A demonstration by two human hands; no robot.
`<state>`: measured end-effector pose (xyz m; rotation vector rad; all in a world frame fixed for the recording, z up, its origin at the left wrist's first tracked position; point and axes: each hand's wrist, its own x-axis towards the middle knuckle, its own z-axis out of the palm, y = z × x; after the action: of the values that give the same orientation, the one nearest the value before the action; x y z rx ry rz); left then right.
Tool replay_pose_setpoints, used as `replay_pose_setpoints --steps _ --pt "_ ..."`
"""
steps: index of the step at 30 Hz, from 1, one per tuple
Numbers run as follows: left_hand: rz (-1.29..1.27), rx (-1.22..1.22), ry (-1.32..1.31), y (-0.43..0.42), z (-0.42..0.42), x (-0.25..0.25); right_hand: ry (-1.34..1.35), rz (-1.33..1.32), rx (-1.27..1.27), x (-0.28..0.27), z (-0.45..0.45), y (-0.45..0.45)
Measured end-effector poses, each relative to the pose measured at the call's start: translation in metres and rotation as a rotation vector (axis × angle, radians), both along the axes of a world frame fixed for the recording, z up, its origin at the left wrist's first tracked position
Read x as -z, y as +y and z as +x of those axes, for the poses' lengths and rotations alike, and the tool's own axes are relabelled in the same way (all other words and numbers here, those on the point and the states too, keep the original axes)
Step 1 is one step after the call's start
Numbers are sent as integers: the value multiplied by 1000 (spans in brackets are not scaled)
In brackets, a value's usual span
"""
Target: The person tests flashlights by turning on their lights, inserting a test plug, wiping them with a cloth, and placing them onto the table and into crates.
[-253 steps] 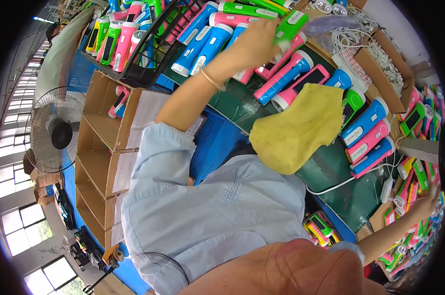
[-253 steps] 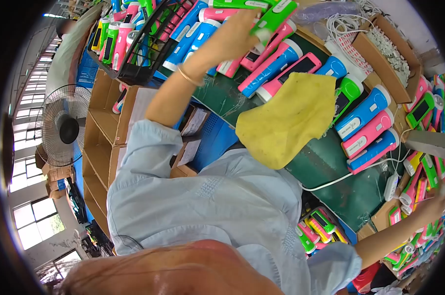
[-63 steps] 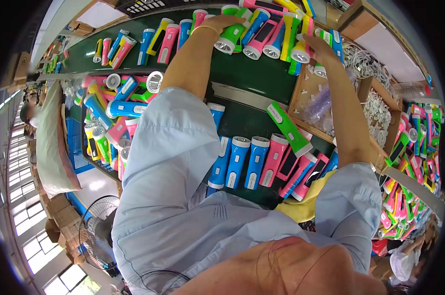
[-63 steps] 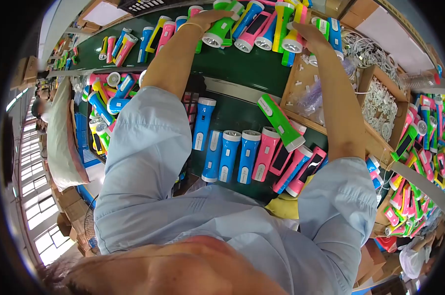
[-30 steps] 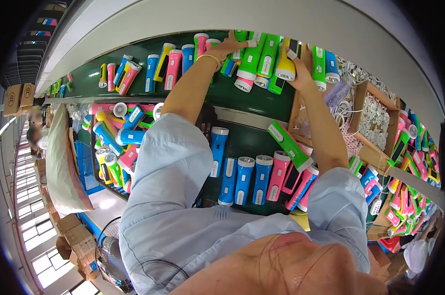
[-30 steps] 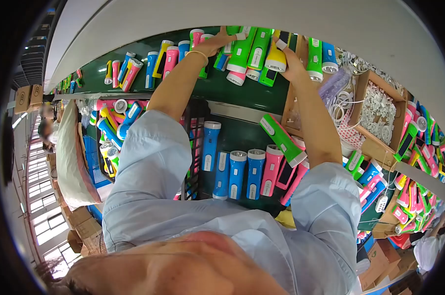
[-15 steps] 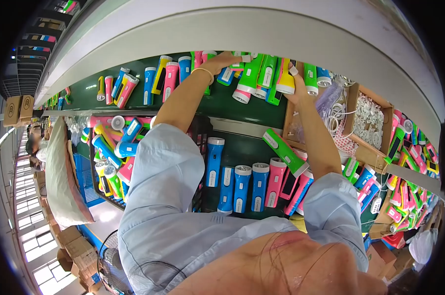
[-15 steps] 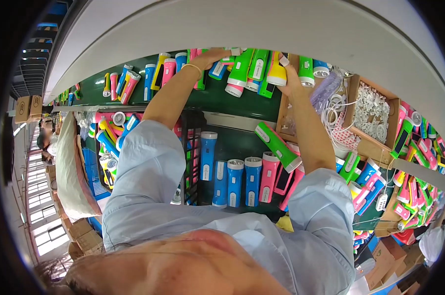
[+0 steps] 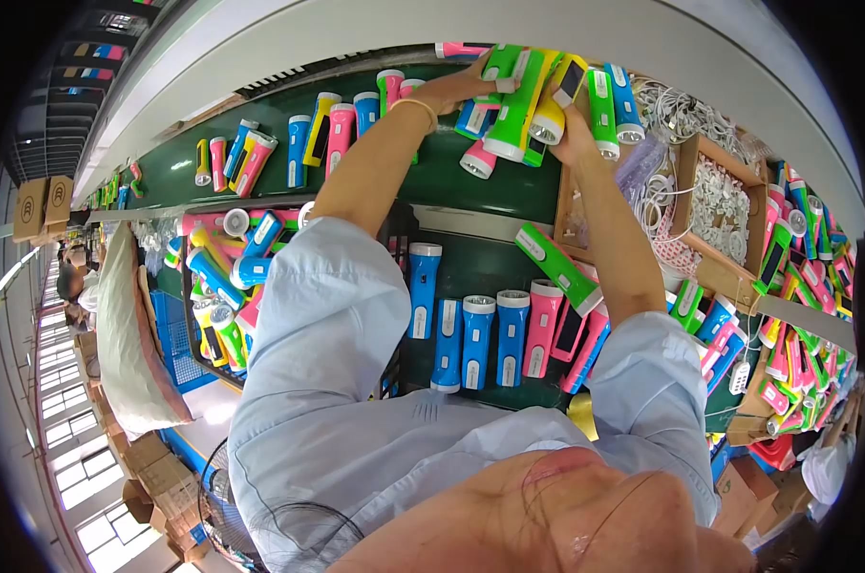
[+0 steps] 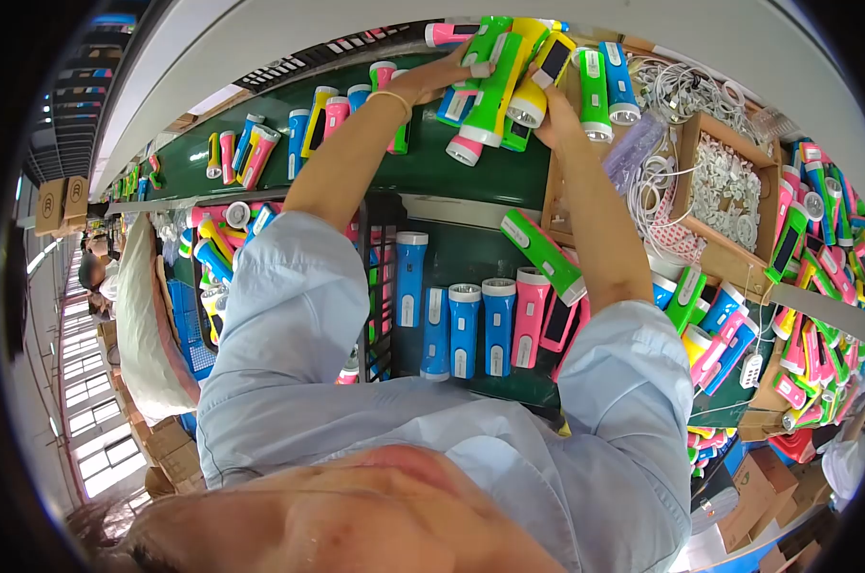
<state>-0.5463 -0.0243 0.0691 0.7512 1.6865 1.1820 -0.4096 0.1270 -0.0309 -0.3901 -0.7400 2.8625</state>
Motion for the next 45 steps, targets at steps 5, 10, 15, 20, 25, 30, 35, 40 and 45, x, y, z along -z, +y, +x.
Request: replay_pose_setpoints --steps 5,10,15,20,25,30,35,40,45 --pt "121 32 41 4 7 -3 -2 40 20 -17 14 -7" --pt "127 -20 15 -2 30 -10 71 30 10 -24 27 -5" --pt "144 -247 -107 -22 66 -31 58 218 -88 -88 49 -16" --pt "198 -179 -64 -41 117 -71 84 224 -74 -125 98 -38" --pt "244 -94 -5 -69 221 -115 166 46 -192 -152 204 -61" --pt "244 -35 -129 -103 378 -136 121 92 -67 -179 371 -107" --pt "219 29 -181 -131 556 -93 -130 177 46 -146 592 -149" --pt "210 188 -121 -146 701 -20 -397 98 290 -58 783 -219" --pt "35 332 -505 -136 760 89 -508 -90 503 32 840 -266"
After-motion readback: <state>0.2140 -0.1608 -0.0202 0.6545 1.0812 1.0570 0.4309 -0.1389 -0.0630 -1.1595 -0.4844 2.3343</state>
